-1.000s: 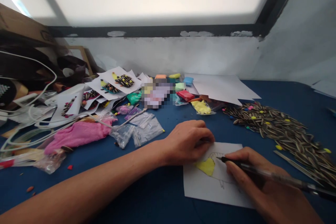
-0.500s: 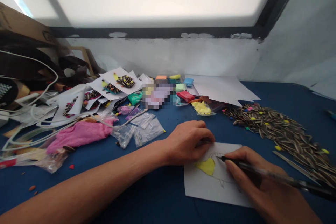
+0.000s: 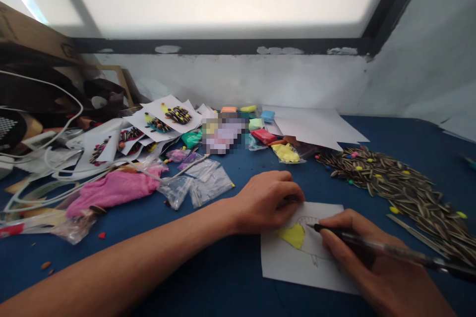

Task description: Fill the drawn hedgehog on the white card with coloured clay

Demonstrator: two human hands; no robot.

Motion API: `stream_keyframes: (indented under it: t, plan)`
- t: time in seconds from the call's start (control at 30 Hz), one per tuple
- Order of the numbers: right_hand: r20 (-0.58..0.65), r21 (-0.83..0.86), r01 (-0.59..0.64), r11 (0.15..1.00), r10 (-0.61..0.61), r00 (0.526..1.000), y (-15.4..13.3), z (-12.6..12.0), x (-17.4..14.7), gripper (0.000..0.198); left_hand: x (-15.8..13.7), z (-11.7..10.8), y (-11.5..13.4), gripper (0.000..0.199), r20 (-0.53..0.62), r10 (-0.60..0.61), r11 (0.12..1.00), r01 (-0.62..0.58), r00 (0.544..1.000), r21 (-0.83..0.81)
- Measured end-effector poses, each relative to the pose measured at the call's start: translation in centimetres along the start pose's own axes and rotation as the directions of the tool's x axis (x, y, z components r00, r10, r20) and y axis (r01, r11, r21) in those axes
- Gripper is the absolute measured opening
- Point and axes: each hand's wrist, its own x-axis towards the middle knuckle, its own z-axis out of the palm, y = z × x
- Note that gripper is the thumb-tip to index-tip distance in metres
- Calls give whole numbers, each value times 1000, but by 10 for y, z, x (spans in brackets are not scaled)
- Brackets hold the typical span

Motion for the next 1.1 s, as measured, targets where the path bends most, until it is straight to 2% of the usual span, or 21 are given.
stream_keyframes:
  t: [0.23, 0.6, 0.8, 0.97, 1.1]
  plan:
    - [99, -27, -21, 999, 24, 995, 4, 1, -1, 22, 1, 0, 1, 15, 9, -10, 1000, 10, 1000, 7]
    - [101, -20, -22, 1000, 23, 995, 5, 1, -1, 23, 0, 0, 1, 15, 4, -2, 1000, 2, 1000, 5]
    - [72, -1, -47, 999, 47, 996, 2, 1, -1, 24, 0, 1, 0, 16, 7, 1, 1000, -1, 1000, 13]
    - [-52, 10, -79, 997, 79, 995, 6, 0, -3, 25, 0, -1, 1, 16, 21, -7, 1000, 7, 1000, 17]
    - [-23, 11, -60, 998, 60, 998, 9, 1, -3, 26, 0, -1, 1, 16, 19, -11, 1000, 10, 1000, 16]
